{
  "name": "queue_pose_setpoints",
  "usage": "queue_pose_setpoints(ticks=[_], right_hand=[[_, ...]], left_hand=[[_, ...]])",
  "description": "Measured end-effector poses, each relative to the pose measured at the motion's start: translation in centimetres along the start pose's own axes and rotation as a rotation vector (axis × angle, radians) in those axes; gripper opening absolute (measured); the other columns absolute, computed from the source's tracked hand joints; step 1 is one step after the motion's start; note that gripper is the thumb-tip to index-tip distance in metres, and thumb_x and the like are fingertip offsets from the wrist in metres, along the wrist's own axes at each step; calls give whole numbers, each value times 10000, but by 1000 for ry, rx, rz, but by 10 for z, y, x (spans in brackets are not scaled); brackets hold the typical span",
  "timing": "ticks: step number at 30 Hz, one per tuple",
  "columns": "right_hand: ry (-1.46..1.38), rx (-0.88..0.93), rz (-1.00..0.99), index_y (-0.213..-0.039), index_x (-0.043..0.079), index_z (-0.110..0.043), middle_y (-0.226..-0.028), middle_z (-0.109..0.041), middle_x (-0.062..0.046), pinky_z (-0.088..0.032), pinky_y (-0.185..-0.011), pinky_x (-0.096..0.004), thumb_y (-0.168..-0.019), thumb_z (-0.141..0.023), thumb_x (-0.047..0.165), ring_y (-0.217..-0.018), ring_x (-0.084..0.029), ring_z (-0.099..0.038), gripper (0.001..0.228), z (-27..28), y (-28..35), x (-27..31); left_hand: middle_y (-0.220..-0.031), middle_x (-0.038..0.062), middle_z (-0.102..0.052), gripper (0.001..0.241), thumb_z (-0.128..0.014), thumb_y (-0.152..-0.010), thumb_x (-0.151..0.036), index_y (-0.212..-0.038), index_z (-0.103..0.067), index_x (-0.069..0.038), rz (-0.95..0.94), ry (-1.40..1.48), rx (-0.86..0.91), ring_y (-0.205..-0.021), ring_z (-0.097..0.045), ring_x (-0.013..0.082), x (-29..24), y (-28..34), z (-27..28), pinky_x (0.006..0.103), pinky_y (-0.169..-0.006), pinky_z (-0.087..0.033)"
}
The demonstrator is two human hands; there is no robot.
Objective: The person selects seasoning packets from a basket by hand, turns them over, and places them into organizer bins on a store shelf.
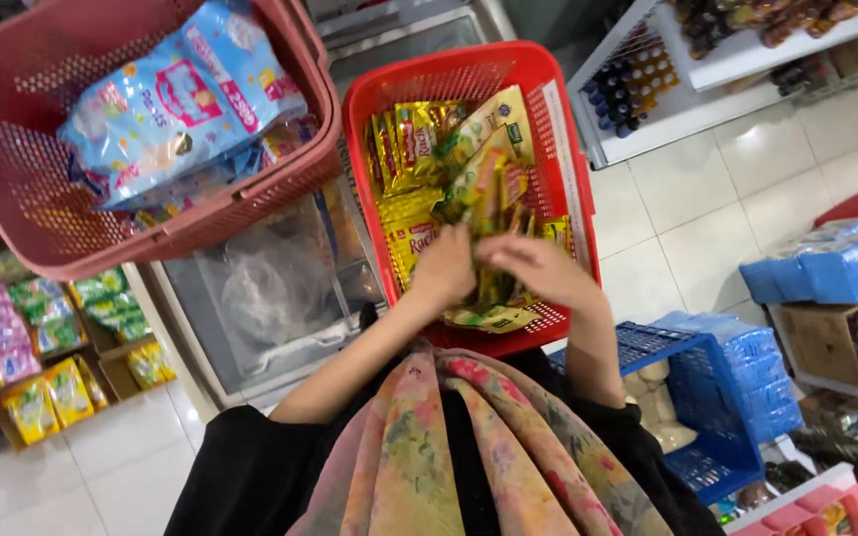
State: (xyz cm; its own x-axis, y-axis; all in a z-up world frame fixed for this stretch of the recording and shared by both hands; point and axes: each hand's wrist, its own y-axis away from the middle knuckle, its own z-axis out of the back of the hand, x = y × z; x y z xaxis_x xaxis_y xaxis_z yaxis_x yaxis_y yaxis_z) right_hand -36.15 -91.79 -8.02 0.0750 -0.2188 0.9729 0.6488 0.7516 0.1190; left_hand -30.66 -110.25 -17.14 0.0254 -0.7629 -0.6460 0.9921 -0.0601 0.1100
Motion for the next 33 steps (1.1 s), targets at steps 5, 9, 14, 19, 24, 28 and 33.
queue_pose_setpoints(ticks=[5, 9, 14, 19, 24, 28, 33], right_hand=[[122, -312, -74, -1314, 78, -666, -1217, -738, -110, -547, -891, -321, -1052, -568, 162, -1043, -187, -699, 293, 6, -15, 21], [423, -56, 164, -1364, 98, -656, -1367, -703, -117, -525, -1045, -381, -1046, -584, 100, -1221, -251, -683, 326, -23, -44, 8], [716, 110, 175, -1539, 74, -416, -1563, -470, -189, -387, -1079, -532, -862, -659, 45, -1416, -358, -419, 720, -62, -90, -40], [983, 187, 45, -1564, 190, -381, -1549, -486, -132, -115, -1058, -805, -739, -747, 130, -1457, -377, -304, 904, -74, -96, -46], [1074, 346, -311, -1104, 219, -792, -1264, -697, -57, -21, -1243, -743, -984, -645, 155, -1436, -266, -438, 199, -59, -81, -38], [1158, 161, -94, -887, 159, -792, -1195, -684, -31, -22, -1172, -770, -894, -690, 102, -1376, -257, -464, 117, -43, -24, -41], [965, 112, -89, -870, 182, -806, -1055, -744, 34, -37, -1174, -714, -717, -743, 70, -1393, -224, -450, 200, -21, 18, -18]], left_hand=[[-1246, 255, -560, 582, -751, -801, -217, -1303, -527, -29, -130, 244, 184, -997, -659, 430, -45, 32, -10, 502, -841, -548], [-1361, 205, -561, 558, -635, -811, -104, -1359, -530, -67, -197, 143, 292, -964, -685, 391, -45, 47, -17, 489, -752, -566], [-1417, 228, -533, 691, -646, -766, -100, -1439, -503, -33, -182, 170, 418, -822, -668, 452, -30, 49, -18, 548, -666, -527], [-1044, 223, -740, 378, -584, -802, -83, -1147, -731, -36, -211, 68, 562, -896, -721, 409, -3, 28, 7, 508, -799, -559], [-938, 246, -709, 231, -575, -860, -88, -1046, -687, -9, -38, -203, 248, -881, -680, 458, 20, 15, 75, 554, -761, -533], [-1004, 223, -681, 287, -594, -769, -110, -1022, -653, 12, -160, -139, -14, -963, -656, 428, 15, 14, 87, 512, -813, -532], [-1177, 158, -696, 408, -546, -1050, -434, -1188, -654, -66, -40, -322, 343, -1144, -644, 361, -8, 28, 84, 533, -1036, -469]])
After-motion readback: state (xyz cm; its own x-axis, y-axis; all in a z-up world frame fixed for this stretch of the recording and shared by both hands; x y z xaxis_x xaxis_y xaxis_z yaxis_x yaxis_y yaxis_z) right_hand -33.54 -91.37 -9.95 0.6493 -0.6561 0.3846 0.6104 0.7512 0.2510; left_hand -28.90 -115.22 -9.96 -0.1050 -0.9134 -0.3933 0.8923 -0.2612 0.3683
